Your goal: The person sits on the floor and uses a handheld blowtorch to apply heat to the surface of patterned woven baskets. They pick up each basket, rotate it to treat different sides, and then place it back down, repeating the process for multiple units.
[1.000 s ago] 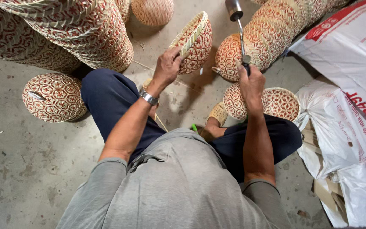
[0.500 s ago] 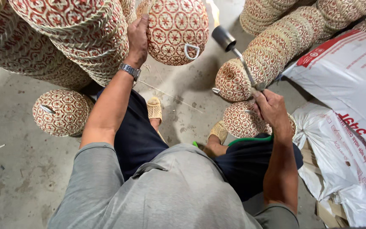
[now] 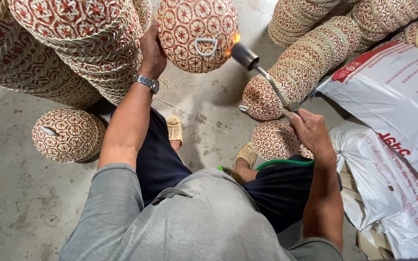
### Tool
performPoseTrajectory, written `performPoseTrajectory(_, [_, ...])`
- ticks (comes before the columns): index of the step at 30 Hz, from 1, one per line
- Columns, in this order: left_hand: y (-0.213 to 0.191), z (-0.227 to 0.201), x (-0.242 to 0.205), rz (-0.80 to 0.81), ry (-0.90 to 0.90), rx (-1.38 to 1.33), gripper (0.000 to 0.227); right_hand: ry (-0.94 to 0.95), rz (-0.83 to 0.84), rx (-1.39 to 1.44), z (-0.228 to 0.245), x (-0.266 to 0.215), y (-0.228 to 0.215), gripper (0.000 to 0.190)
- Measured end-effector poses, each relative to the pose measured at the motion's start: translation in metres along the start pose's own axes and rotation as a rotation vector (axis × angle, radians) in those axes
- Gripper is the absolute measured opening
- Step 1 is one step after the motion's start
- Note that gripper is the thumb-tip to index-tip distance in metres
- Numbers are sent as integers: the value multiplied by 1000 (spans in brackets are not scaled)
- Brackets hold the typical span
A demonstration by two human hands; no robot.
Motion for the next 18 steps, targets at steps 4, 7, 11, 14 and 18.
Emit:
performPoseTrajectory(4, [12,-4,-3,13,-32,-174,47,29,7,85,9,-1,2,26])
performPoseTrajectory(7, [14,-1,-6,43,-48,-234,50,117,11,132,11,-3,10,31])
performPoseTrajectory(11, [13,9,-5,-45,-105,-332,49,174,-46,139,11,0,14,34])
performPoseTrajectory(14, [11,15,-5,-106,-150,-361,51,153,44,113,12,-1,21,37])
performPoseTrajectory(18, [7,17,-1,-84,-142,-460,49,54,37,-3,12,2,25,32])
Point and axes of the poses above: each hand's wrist, its own x-axis towards the middle knuckle, its own y-axis out of the palm, z = x × y, the point moved 6 cm from there along x, towards the middle knuckle, and after that the axes turned 7 degrees about z, right-handed, at the moved point
